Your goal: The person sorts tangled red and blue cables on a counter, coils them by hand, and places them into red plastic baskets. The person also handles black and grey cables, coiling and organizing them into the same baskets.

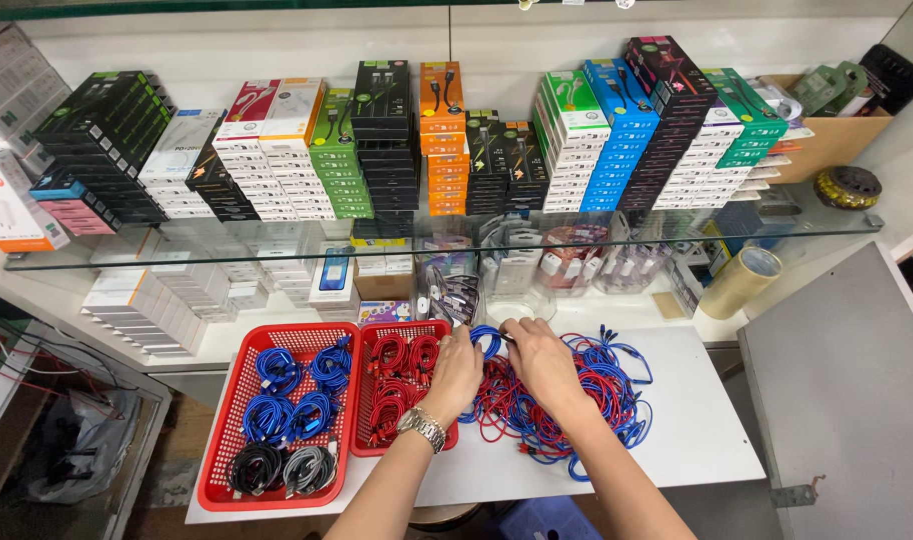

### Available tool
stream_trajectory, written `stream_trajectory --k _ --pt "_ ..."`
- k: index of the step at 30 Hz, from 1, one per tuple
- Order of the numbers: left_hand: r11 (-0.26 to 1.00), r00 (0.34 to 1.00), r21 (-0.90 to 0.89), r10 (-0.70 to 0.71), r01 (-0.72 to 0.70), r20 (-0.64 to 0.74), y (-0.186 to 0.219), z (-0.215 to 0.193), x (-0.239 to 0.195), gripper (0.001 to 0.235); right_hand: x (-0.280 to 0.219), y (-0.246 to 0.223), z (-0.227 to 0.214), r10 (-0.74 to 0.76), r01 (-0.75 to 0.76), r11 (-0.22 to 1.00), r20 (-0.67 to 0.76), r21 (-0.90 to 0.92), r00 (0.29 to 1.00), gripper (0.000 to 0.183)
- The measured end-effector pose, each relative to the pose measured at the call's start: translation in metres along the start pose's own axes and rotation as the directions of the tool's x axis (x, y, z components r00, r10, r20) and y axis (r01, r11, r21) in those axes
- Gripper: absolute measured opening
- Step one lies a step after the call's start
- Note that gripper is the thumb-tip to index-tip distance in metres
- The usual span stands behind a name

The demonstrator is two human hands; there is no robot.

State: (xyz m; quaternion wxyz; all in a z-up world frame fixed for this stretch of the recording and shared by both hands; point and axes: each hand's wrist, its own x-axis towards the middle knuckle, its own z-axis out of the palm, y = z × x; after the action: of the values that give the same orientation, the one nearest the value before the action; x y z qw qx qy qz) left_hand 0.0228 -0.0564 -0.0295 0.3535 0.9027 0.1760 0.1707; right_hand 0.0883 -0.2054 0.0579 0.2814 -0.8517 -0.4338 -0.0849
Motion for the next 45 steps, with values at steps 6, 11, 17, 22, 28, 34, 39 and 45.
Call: stream_trajectory --k 6,11,17,22,28,34,39,45 --pt "0.993 0.995 0.079 0.089 -0.085 -0.049 0.005 -0.003 -0.01 0.021 0.005 -0.016 0.007 0.15 -0.147 0.979 -0.012 0.145 0.989 0.022" --pt "0.998 1.0 -0.069 0.0 -0.001 -0.006 -0.003 0.004 0.0 0.027 0.003 -0.005 0.037 0.324 -0.313 0.785 0.077 0.534 0.943 0.023" --pt "0.961 0.996 -0.263 -0.073 0.083 0.048 -0.009 -0.001 0.004 0.034 0.0 0.015 0.056 0.245 -0.186 0.932 -0.163 0.311 0.956 0.032" --pt "0.848 0.94 -0.433 -0.196 0.306 0.28 -0.008 -0.013 0.002 0.028 0.001 0.051 0.052 0.122 -0.545 -0.108 0.555 0.832 0.823 0.048" --pt "0.841 0.942 -0.483 -0.087 0.244 0.325 -0.013 -0.008 0.0 0.024 0.002 0.09 0.078 0.061 -0.636 0.02 0.634 0.771 0.771 0.036" --pt "0.745 0.966 -0.615 -0.18 0.258 0.187 -0.034 -0.019 -0.006 0.032 0.009 0.083 0.096 0.129 -0.631 -0.064 0.633 0.773 0.763 0.037" --pt "0.508 0.94 -0.821 -0.33 0.259 0.092 -0.056 -0.035 -0.021 0.043 0.025 0.058 0.113 0.141 -0.624 -0.047 0.624 0.78 0.769 0.034" --pt "0.425 0.857 -0.867 -0.515 0.258 0.002 -0.094 -0.053 -0.045 0.036 0.04 0.031 0.158 0.16 -0.672 0.101 0.655 0.733 0.738 0.031"
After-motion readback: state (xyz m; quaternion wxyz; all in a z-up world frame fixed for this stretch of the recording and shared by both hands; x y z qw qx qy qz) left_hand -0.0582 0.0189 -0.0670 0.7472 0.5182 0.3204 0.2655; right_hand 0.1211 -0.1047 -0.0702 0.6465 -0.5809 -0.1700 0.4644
